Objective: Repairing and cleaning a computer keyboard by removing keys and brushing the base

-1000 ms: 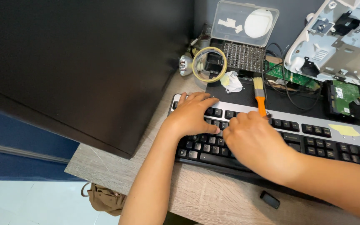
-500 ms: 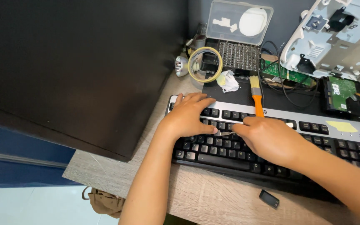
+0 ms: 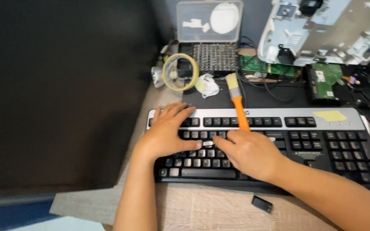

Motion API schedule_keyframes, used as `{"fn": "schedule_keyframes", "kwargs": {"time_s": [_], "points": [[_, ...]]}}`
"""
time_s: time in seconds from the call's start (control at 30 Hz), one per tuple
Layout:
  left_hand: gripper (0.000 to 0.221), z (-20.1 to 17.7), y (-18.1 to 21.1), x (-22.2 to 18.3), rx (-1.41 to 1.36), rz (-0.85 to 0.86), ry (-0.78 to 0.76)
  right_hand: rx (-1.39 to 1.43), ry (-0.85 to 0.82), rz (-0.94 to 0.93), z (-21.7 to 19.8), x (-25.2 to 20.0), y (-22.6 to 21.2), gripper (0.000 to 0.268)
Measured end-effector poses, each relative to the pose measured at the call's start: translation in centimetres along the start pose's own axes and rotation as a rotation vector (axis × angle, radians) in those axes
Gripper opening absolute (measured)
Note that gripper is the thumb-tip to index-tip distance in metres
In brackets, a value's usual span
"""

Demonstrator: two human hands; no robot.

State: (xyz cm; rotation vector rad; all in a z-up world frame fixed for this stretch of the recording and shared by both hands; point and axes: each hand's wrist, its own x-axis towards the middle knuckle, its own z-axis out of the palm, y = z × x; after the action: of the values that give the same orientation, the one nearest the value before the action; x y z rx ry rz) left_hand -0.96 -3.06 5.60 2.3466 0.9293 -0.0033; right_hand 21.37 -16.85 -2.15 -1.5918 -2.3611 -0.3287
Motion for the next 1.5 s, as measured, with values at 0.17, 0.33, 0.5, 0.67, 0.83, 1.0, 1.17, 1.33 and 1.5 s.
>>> {"fn": "schedule_keyframes", "kwargs": {"time_s": [0.17, 0.33, 0.5, 0.67, 0.83, 1.0, 1.17, 1.33, 1.5], "points": [[0.101, 0.4, -0.3, 0.3, 0.002, -0.012, 0.004, 0.003, 0.010, -0.019, 0.7, -0.8, -0.2, 0.029], [0.103, 0.7, -0.6, 0.3, -0.011, -0.014, 0.018, 0.052, -0.027, -0.016, 0.3, -0.6, -0.2, 0.031], [0.102, 0.6, -0.3, 0.2, -0.032, -0.023, 0.024, 0.053, -0.051, -0.027, -0.1, -0.3, -0.1, 0.030], [0.103, 0.6, -0.3, 0.3, -0.030, -0.024, 0.021, 0.113, -0.084, 0.000, -0.4, -0.3, -0.1, 0.029], [0.103, 0.6, -0.2, 0.2, -0.034, -0.025, 0.026, 0.113, -0.077, 0.008, -0.4, -0.1, -0.2, 0.029], [0.101, 0.7, -0.4, 0.4, -0.065, 0.051, 0.068, -0.073, 0.064, -0.096, -0.1, 0.0, -0.4, 0.022], [0.056, 1.6, -0.2, 0.1, -0.043, 0.241, 0.119, -0.136, 0.141, -0.147, -0.9, 0.5, -1.2, 0.019], [0.019, 2.2, 0.2, -0.1, 0.101, 0.337, 0.143, -0.189, 0.142, -0.192, -2.0, 1.4, -1.6, 0.009], [0.012, 2.0, 1.2, -0.5, 0.196, 0.269, 0.148, 0.011, 0.028, -0.094, -0.6, 1.4, -1.0, 0.029]]}}
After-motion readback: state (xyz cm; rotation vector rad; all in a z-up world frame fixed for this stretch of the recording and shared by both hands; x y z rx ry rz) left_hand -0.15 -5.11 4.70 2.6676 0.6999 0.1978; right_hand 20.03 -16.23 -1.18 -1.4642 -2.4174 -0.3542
